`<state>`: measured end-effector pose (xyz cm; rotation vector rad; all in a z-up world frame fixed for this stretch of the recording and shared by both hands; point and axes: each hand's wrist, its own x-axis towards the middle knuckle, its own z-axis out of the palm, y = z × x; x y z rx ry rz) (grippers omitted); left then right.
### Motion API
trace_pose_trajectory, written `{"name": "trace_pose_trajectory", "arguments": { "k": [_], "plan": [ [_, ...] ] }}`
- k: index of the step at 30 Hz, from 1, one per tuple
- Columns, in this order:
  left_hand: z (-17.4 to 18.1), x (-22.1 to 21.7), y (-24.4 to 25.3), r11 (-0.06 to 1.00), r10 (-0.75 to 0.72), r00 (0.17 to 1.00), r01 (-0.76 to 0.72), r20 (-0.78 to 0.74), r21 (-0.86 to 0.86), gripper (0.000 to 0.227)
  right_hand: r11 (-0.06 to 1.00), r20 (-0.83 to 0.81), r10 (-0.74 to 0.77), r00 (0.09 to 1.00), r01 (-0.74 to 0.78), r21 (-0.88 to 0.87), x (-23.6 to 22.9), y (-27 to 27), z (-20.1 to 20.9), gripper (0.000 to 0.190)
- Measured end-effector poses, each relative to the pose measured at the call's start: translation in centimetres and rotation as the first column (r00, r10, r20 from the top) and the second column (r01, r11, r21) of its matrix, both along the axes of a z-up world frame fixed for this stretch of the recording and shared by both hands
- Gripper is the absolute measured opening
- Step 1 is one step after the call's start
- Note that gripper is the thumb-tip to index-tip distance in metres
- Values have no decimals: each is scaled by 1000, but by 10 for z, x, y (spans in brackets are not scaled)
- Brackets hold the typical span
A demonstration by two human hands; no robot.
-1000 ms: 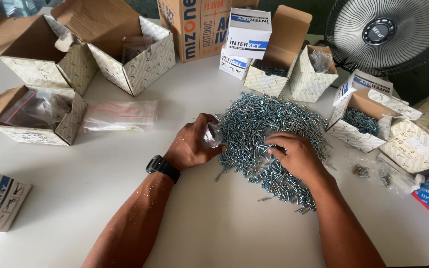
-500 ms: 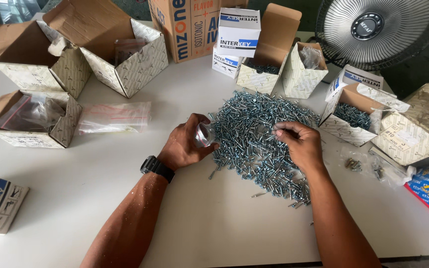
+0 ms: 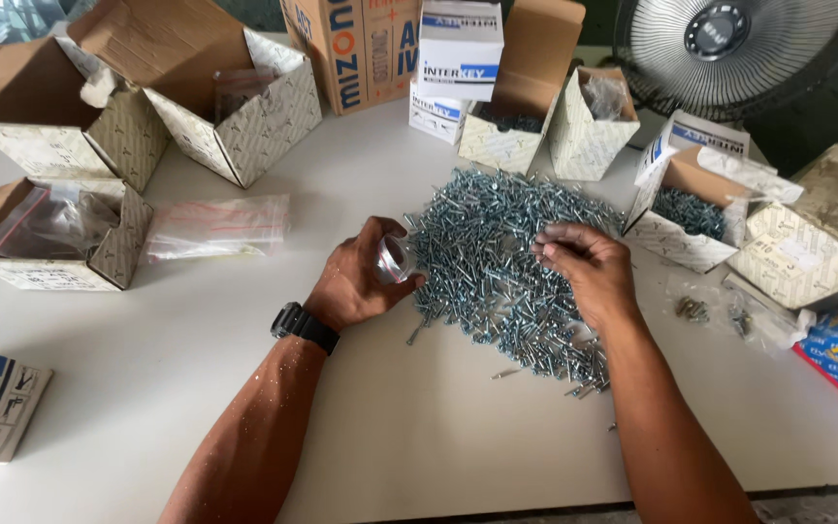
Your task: The person picks up small metal screws from a large pile on a table and places them into a small, clear plastic bag. They repeat this process, filling the bag with screws from the pile.
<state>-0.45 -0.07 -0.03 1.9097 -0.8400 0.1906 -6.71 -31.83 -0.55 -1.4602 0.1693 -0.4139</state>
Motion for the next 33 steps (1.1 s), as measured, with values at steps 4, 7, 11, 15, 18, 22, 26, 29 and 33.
{"name": "trace_pose_trajectory", "arguments": {
  "k": [4,7,11,15,18,22,26,29,33],
  "plan": [
    [0,2,0,1000,-5,1000,5,3,-13,59,994,6,13,1000,-14,109,-1,-3,7,26],
    [-1,2,1,1000,-16,1000,16,2,-7,58,927,-23,27,999,-17,375,-1,-14,3,24],
    [-1,3,-1,1000,-12,999,11,39,2,56,977,-165,118,979,-84,198,-12,-11,12,26],
    [0,4,-1,999,1,999,-2,46,40,57,841,-278,34,960,-177,-511,-25,7,38,46],
    [-1,6,-2,1000,-11,998,10,67,22,55,499,-299,-63,952,-229,-836,-14,4,12,49],
    [-3,4,-3,1000,-13,999,13,31,4,57,449,-298,-11,954,-262,-854,-16,15,19,34],
    [-3,4,0,1000,-6,1000,7,7,-30,57,392,-274,-22,962,-244,-887,-9,9,10,24],
    [-6,6,-1,999,-3,1000,3,-4,-40,58,439,-280,-77,957,-220,-871,-20,12,22,20],
    [-4,3,1,999,-19,1000,19,-3,-35,57,641,-313,-91,945,-185,-745,-26,4,28,14]
  ]
}}
